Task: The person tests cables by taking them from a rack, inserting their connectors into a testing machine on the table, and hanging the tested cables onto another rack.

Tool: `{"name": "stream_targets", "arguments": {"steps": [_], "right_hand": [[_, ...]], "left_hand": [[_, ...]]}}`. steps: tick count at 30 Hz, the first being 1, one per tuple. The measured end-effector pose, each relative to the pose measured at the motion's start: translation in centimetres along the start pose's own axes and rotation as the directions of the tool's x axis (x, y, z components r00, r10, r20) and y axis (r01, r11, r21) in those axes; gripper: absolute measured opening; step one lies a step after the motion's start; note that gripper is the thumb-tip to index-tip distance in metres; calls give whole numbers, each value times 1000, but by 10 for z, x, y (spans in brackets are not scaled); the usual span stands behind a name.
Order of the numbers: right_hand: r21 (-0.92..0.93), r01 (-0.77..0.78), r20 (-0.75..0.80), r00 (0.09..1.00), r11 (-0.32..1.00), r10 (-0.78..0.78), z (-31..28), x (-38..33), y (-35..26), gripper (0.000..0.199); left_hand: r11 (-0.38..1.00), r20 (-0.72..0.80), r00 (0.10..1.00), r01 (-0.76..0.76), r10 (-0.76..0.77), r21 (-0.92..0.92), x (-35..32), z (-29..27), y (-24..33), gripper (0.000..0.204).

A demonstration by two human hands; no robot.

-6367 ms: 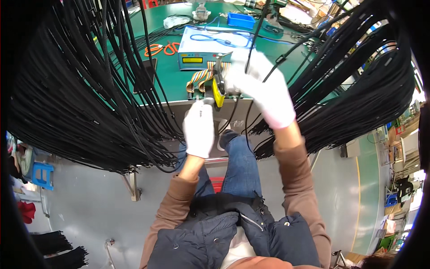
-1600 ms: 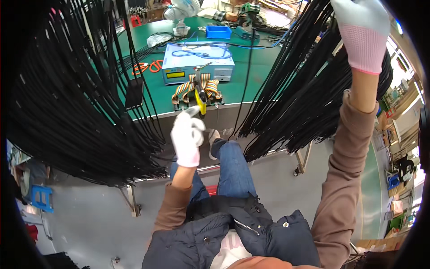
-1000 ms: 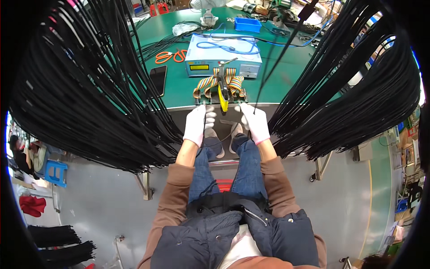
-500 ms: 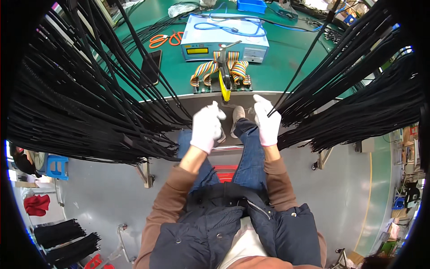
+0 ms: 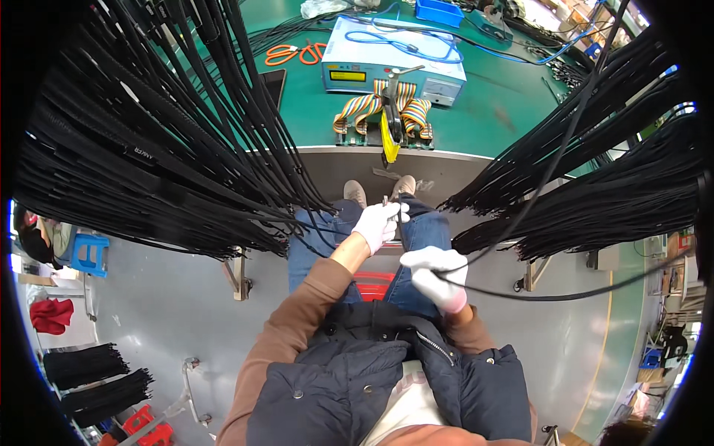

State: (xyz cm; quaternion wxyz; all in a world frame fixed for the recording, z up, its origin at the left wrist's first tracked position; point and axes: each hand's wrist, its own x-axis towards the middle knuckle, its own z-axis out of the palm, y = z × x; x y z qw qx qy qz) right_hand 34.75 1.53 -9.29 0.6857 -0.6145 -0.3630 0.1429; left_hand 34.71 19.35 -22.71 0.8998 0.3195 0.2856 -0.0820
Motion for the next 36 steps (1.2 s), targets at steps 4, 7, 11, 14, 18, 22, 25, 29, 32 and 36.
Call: {"name": "stream_targets", "arguments": {"steps": [4, 7, 11, 14, 18, 22, 25, 29, 32, 36], "right_hand": [[-636, 438, 374, 895, 635, -242, -12, 2, -5, 28], [-753, 225, 161, 974, 619, -159, -23, 9, 32, 28], [-384, -176, -217, 971, 906, 97, -7, 45, 55, 22], [-391, -157, -145, 984, 907, 108, 1, 64, 65, 19], [-40, -200, -292, 939, 979, 180, 5, 69, 66, 17], [-43, -226, -296, 933, 973, 204, 9, 75, 57, 18], [-81, -208, -314, 933, 975, 173, 7, 82, 56, 18], [-185, -134, -360, 931, 973, 60, 8, 92, 56, 16], [-302, -129, -348, 937, 945, 16, 4, 96, 57, 15], [-352, -132, -340, 940, 927, 5, 6, 99, 56, 14]], "left_hand": [[976, 140, 970, -209, 199, 59, -26, 10, 10, 23], [789, 125, 884, -460, 450, 408, -49, 27, 16, 25], [468, 196, 710, -620, 676, 629, -53, 31, 5, 24], [204, 272, 542, -661, 795, 722, -55, 30, 12, 24], [442, 123, 629, -659, 768, 608, -72, 30, 35, 23], [554, 20, 666, -637, 746, 537, -65, 27, 61, 24], [674, -29, 729, -617, 684, 406, -61, 29, 77, 24], [860, -23, 861, -506, 508, 67, -62, 30, 96, 24], [846, -22, 847, -529, 531, 64, -63, 31, 104, 22], [851, -55, 850, -519, 524, 84, -63, 30, 110, 23]]}}
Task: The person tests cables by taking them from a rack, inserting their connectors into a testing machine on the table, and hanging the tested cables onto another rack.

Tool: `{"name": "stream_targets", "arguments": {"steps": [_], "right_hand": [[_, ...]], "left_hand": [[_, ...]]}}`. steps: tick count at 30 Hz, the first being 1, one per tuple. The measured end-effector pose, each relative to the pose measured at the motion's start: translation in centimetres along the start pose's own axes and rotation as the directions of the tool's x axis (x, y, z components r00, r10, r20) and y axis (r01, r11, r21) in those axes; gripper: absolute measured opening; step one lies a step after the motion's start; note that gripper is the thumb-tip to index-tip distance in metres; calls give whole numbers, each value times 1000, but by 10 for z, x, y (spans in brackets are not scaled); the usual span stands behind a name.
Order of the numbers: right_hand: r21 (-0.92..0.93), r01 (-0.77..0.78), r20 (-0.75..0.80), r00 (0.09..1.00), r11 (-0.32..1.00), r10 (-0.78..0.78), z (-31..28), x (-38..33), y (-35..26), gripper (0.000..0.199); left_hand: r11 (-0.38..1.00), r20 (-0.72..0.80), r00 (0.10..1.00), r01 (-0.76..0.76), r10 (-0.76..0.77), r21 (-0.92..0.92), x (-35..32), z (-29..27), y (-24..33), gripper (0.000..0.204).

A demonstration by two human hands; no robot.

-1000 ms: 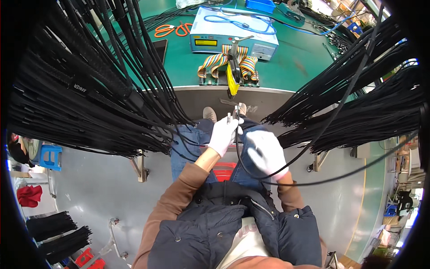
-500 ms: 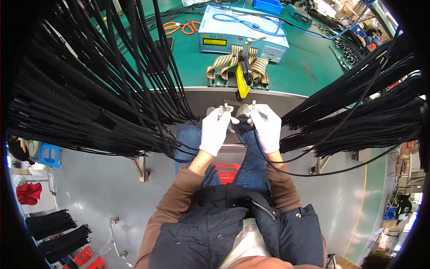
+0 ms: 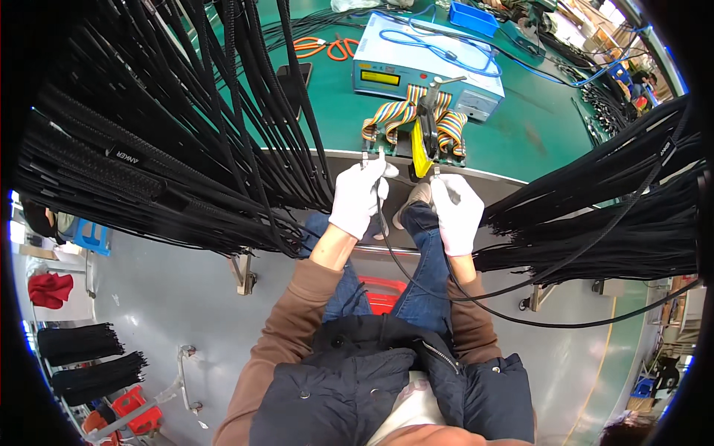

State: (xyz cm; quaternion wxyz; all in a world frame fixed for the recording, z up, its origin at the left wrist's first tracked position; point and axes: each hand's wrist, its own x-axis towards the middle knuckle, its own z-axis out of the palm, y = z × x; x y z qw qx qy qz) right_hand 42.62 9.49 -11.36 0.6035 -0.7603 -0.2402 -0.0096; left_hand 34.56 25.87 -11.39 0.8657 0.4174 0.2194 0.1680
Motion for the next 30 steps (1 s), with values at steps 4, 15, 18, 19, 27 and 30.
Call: {"name": "stream_targets", "arguments": {"steps": [4, 15, 18, 19, 27, 30], "right_hand": [[-14, 4, -8, 1000, 1000, -4, 2, 0, 1, 13], [-9, 38, -66, 997, 999, -39, 0, 6, 8, 12], [6, 20, -84, 996, 1000, -19, -3, 8, 7, 12], [-3, 26, -89, 996, 1000, -26, -4, 9, 7, 11], [-21, 47, -124, 991, 999, -50, -5, 14, 16, 10], [-99, 73, -159, 983, 992, -89, -3, 13, 10, 9]], "left_hand": [[1000, -42, 999, 11, -10, 22, 2, 1, -1, 24], [997, -189, 979, -71, 75, 27, 7, 16, -6, 25], [995, -187, 978, -94, 96, 21, 11, 13, -8, 25], [996, -169, 981, -93, 94, 17, 12, 11, -9, 25], [992, -93, 992, -95, 88, -80, 3, -2, -10, 27], [998, -22, 999, -36, 34, -50, -5, -20, -17, 27]]}}
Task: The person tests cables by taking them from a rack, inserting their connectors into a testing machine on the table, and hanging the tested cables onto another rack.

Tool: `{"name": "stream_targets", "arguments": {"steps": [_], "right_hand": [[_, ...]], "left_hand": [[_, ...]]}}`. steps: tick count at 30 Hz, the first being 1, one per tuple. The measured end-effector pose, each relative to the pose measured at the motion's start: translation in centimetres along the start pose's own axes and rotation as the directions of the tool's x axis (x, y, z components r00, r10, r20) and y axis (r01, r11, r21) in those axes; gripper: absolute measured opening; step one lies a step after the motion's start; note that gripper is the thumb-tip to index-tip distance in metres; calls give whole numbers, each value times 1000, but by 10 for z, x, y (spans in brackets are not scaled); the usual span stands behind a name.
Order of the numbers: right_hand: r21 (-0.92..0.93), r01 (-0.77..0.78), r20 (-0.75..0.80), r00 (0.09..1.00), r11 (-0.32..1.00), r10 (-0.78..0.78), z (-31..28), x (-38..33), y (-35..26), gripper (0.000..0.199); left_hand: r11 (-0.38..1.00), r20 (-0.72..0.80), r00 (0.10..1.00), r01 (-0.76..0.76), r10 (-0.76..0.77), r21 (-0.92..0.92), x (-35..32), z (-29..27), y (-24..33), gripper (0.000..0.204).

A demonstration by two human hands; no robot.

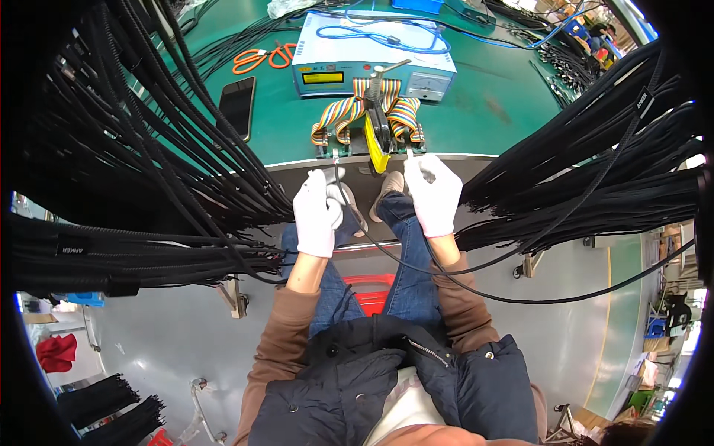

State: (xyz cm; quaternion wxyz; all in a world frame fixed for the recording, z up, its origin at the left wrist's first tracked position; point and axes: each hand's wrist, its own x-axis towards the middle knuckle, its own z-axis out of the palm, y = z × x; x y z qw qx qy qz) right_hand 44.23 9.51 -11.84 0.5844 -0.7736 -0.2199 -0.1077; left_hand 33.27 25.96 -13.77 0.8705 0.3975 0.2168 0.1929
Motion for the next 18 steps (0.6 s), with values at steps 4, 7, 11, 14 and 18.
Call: {"name": "stream_targets", "arguments": {"steps": [4, 7, 11, 14, 18], "right_hand": [[-94, 45, -24, 999, 995, -47, 7, 1, -4, 10], [-201, 58, -27, 998, 978, -65, 1, 5, -5, 11], [-379, 267, 160, 962, 886, -221, -21, 7, -24, 14], [-500, 488, 248, 872, 715, -422, -66, 15, -70, 18], [-797, 469, 166, 776, 380, -609, -144, 31, -181, 23]], "left_hand": [[354, 554, 732, -679, 396, 644, -1, -29, -37, 27], [-44, 901, 328, -934, 283, 353, -11, -17, -83, 29], [589, 793, 608, -627, -37, 509, -73, 39, -137, 30], [147, 709, 700, -695, -83, 703, -88, 61, -109, 21], [851, 86, 847, -522, 524, -55, -73, 71, -15, 26]]}}
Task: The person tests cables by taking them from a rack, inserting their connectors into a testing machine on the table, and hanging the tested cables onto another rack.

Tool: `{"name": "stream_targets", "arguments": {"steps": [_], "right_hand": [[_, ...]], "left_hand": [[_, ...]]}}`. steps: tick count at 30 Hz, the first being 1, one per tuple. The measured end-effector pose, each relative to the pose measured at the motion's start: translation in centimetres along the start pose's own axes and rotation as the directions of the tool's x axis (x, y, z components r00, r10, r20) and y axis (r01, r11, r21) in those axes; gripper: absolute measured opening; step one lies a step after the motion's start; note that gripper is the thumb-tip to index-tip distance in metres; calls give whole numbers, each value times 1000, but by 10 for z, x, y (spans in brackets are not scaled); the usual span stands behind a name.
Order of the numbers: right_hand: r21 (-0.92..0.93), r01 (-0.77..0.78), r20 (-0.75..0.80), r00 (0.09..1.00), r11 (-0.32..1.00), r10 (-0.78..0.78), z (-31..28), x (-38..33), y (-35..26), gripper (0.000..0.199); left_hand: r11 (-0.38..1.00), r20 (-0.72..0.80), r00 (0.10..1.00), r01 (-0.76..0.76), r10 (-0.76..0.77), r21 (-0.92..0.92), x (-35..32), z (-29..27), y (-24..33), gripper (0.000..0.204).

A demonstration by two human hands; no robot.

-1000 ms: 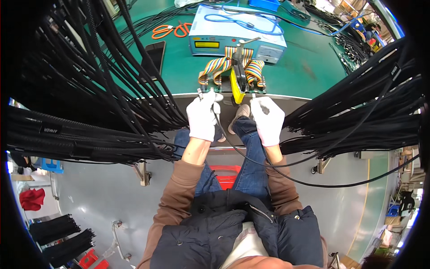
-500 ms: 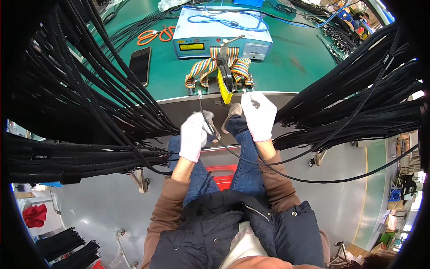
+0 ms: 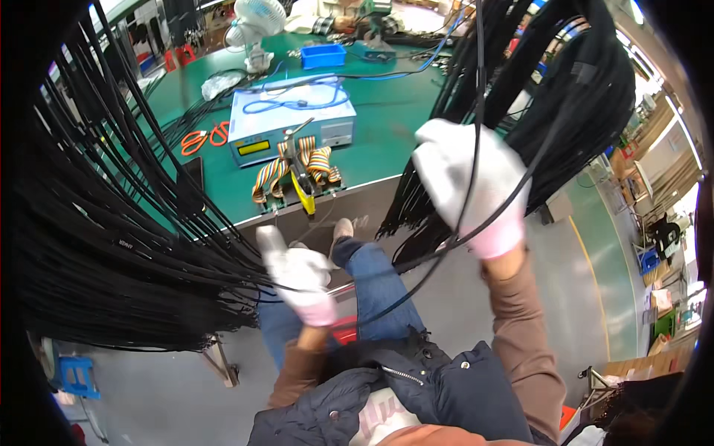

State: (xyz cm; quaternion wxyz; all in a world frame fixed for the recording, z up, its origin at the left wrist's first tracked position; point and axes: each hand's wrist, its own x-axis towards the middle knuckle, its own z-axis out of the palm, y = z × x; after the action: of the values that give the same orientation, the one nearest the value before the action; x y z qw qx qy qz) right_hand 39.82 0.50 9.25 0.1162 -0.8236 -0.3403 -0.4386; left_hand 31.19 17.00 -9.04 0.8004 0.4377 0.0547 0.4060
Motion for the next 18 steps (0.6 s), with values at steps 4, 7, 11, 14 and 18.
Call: {"name": "stream_targets", "arguments": {"steps": [4, 7, 11, 14, 18], "right_hand": [[-392, -111, -535, 835, 913, -128, -85, 72, 40, 34], [-441, 84, -638, 671, 894, -378, -90, 122, 44, 30], [-94, 159, -694, 697, 983, -179, -83, 136, 24, 27], [178, 188, -678, 735, 966, -19, -73, 142, 9, 24], [468, 185, -599, 785, 864, 156, -68, 143, 7, 20]], "left_hand": [[982, -274, 961, -24, -28, -185, 40, -34, 37, 40], [973, -196, 980, -83, 40, -217, 41, -43, 33, 37], [923, 13, 955, 289, -296, -253, 13, -4, 31, 32], [904, 122, 987, 40, -101, 426, 3, -1, 2, 28], [931, 101, 966, 197, -238, 306, 8, 11, 8, 26]]}}
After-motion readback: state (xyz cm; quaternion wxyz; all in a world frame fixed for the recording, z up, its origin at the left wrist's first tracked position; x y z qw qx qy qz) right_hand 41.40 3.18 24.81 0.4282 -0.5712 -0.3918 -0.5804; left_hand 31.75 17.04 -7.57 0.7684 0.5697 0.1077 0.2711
